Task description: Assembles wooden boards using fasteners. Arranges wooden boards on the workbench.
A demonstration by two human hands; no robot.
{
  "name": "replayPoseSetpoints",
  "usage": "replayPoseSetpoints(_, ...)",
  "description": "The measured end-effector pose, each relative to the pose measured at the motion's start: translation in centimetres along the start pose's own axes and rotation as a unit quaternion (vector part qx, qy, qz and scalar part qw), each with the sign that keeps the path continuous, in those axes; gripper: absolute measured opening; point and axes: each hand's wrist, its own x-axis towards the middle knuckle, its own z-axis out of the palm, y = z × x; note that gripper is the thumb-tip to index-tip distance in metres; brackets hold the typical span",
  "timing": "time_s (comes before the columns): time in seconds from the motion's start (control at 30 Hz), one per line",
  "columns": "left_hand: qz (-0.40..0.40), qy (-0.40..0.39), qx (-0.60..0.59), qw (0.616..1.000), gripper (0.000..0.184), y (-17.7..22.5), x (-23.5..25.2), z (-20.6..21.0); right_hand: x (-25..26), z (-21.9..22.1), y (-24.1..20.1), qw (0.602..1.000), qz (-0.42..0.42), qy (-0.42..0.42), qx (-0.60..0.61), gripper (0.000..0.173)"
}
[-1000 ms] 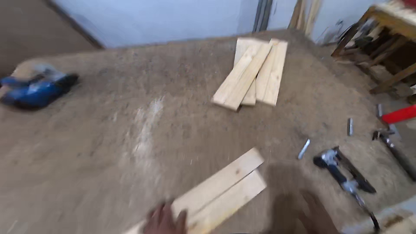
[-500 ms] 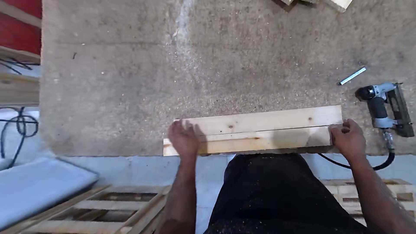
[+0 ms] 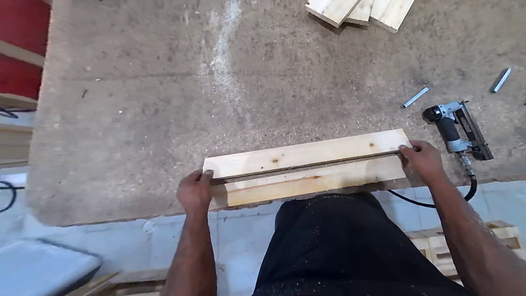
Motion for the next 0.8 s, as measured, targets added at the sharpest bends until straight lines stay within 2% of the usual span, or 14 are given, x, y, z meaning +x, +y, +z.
replayPoseSetpoints(0.13,-0.024,0.006,-0.004,1.0,0.038,0.4,1.1,-2.1,-0.6,0.3,-1.4,1.0,-0.023,0.007,-0.007,0.043)
replayPoseSetpoints(0.23,-0.039,-0.013,0.041,0.998,0.044,2.3,1.0,-3.9,-1.5,-0.1,-3.6,0.999,0.006,0.029,0.018,0.05)
replayPoseSetpoints(0.33,-0.019,-0.001,0.059,0.998,0.046,3.9,0.5,-3.5,-1.0,1.0,-3.8,0.997,0.006,0.032,0.074,0.054)
replayPoseSetpoints(0.4,0.035,0.041,0.083,0.995,0.05,5.1,-0.5,-2.6,-0.5,1.5,-4.2,0.993,0.001,0.043,0.108,0.053)
replayPoseSetpoints(0.43,0.089,0.046,0.094,0.991,0.051,6.1,-1.4,-2.1,-0.4,1.7,-4.4,0.992,0.0,0.048,0.115,0.052)
replayPoseSetpoints(0.53,0.289,-0.037,0.102,0.951,0.043,10.2,-4.3,0.7,0.1,2.1,-4.5,0.99,0.006,0.062,0.125,0.051)
replayPoseSetpoints(0.6,0.375,-0.107,0.083,0.917,0.041,12.7,-5.7,3.6,0.3,2.1,-4.6,0.99,0.011,0.067,0.126,0.052)
replayPoseSetpoints(0.67,0.426,-0.153,0.054,0.89,0.03,14.4,-5.5,5.9,0.5,2.2,-4.7,0.99,0.012,0.069,0.125,0.053)
replayPoseSetpoints(0.8,0.43,-0.273,0.024,0.86,0.02,16.6,-3.4,5.8,0.6,2.0,-4.3,0.99,0.005,0.064,0.128,0.055)
